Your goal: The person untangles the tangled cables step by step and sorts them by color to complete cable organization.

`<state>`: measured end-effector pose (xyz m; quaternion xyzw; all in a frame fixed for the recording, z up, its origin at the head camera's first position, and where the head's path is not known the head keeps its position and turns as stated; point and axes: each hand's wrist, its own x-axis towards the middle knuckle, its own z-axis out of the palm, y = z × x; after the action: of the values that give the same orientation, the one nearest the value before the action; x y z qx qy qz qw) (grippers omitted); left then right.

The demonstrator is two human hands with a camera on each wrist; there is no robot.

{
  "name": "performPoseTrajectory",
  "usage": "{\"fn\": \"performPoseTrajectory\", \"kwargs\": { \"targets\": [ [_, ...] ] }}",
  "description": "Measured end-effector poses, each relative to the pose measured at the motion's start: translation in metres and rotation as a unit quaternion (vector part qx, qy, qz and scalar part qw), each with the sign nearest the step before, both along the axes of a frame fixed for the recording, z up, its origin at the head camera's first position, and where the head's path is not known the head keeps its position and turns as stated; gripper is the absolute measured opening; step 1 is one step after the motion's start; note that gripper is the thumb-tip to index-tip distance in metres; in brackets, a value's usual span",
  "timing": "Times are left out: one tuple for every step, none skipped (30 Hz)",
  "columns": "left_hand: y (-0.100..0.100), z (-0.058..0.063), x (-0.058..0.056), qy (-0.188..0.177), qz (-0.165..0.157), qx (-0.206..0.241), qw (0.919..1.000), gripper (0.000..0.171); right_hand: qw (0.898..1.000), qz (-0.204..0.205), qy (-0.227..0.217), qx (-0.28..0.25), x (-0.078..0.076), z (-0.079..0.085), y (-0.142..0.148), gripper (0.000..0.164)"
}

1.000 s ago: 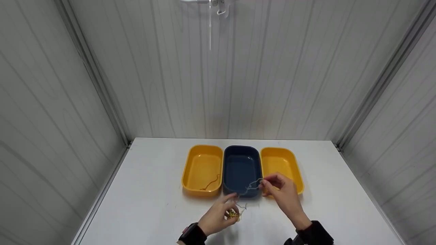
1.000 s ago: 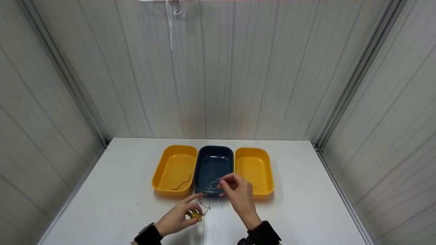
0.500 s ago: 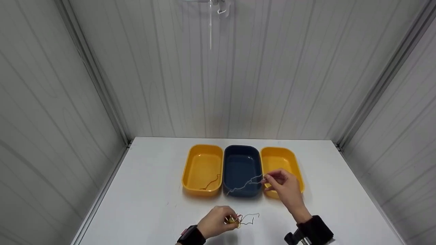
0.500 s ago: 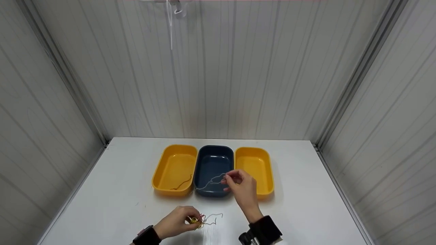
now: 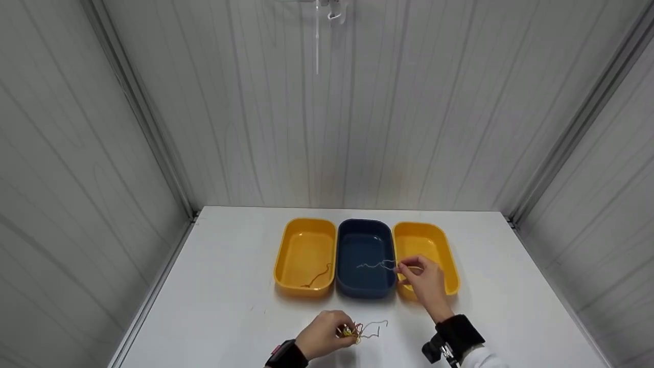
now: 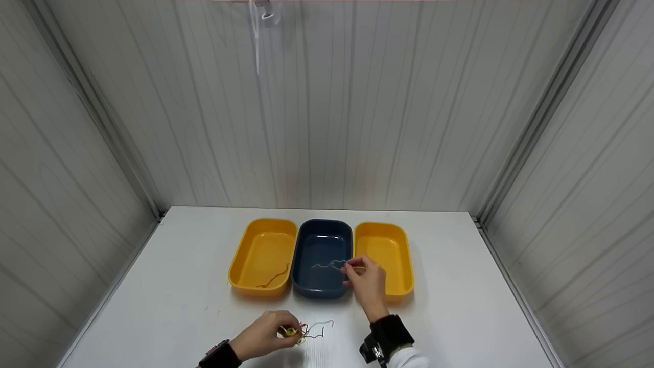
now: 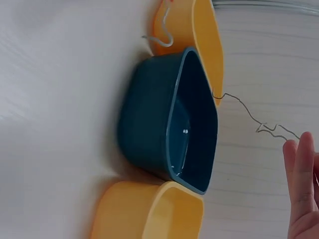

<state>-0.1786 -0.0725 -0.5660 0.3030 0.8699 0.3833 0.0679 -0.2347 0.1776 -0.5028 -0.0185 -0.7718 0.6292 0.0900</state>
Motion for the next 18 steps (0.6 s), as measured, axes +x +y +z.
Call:
{"fn": "performPoseTrajectory", "kwargs": {
  "targets": [
    [0.0, -0.001, 0.001, -0.006, 0.001, -0.001, 1.0, 0.007, 1.0, -0.001, -0.005, 0.002, -0.001, -0.004, -0.001, 0.014],
    [0.0, -0.002, 0.001, -0.011, 0.002, -0.003, 0.9999, 0.007, 1.0, -0.002, -0.012, 0.003, -0.001, -0.008, -0.002, 0.014],
    [0.0, -0.002, 0.002, -0.022, 0.004, -0.005, 0.9997, 0.007, 1.0, -0.002, -0.019, 0.002, -0.001, -0.012, -0.003, 0.014],
    [0.0, -0.003, 0.002, -0.031, 0.006, -0.007, 0.9995, 0.008, 1.0, -0.002, -0.023, -0.001, -0.001, -0.016, -0.005, 0.014],
    [0.0, -0.004, 0.003, -0.038, 0.006, -0.008, 0.9992, 0.008, 1.0, -0.003, -0.028, -0.001, -0.001, -0.019, -0.006, 0.014],
    [-0.001, -0.004, 0.004, -0.043, 0.006, -0.009, 0.999, 0.009, 1.0, -0.002, -0.031, 0.0, -0.001, -0.023, -0.007, 0.014],
    [-0.001, -0.005, 0.004, -0.047, 0.007, -0.008, 0.9988, 0.009, 0.999, -0.002, -0.032, 0.001, -0.001, -0.027, -0.009, 0.013],
    [-0.001, -0.005, 0.005, -0.049, 0.007, -0.008, 0.9987, 0.009, 0.999, -0.001, -0.034, 0.004, 0.0, -0.03, -0.01, 0.013],
    [-0.002, -0.006, 0.005, -0.047, 0.006, -0.008, 0.9988, 0.009, 0.999, 0.0, -0.035, 0.01, 0.0, -0.033, -0.012, 0.012],
    [-0.002, -0.006, 0.006, -0.047, 0.006, -0.008, 0.9989, 0.009, 0.999, 0.002, -0.036, 0.017, 0.0, -0.037, -0.012, 0.011],
    [-0.002, -0.007, 0.006, -0.046, 0.005, -0.007, 0.9989, 0.009, 0.999, 0.005, -0.039, 0.027, 0.0, -0.04, -0.013, 0.011],
    [-0.002, -0.007, 0.007, -0.045, 0.006, -0.006, 0.999, 0.009, 0.998, 0.012, -0.043, 0.034, 0.0, -0.042, -0.014, 0.012],
    [-0.003, -0.007, 0.007, -0.045, 0.007, -0.005, 0.999, 0.009, 0.998, 0.02, -0.049, 0.04, 0.001, -0.044, -0.015, 0.013],
    [-0.003, -0.007, 0.007, -0.044, 0.008, -0.004, 0.999, 0.009, 0.997, 0.028, -0.054, 0.048, 0.001, -0.046, -0.015, 0.015],
    [-0.003, -0.007, 0.008, -0.041, 0.008, -0.003, 0.9991, 0.009, 0.996, 0.037, -0.058, 0.052, 0.002, -0.048, -0.016, 0.017],
    [-0.003, -0.007, 0.008, -0.042, 0.01, -0.001, 0.9991, 0.01, 0.996, 0.045, -0.061, 0.057, 0.003, -0.049, -0.016, 0.018],
    [-0.003, -0.006, 0.009, -0.038, 0.011, 0.001, 0.9992, 0.01, 0.995, 0.054, -0.062, 0.06, 0.004, -0.049, -0.015, 0.02],
    [-0.003, -0.006, 0.009, -0.03, 0.012, 0.004, 0.9995, 0.01, 0.994, 0.059, -0.062, 0.064, 0.005, -0.049, -0.015, 0.02]
  ]
}}
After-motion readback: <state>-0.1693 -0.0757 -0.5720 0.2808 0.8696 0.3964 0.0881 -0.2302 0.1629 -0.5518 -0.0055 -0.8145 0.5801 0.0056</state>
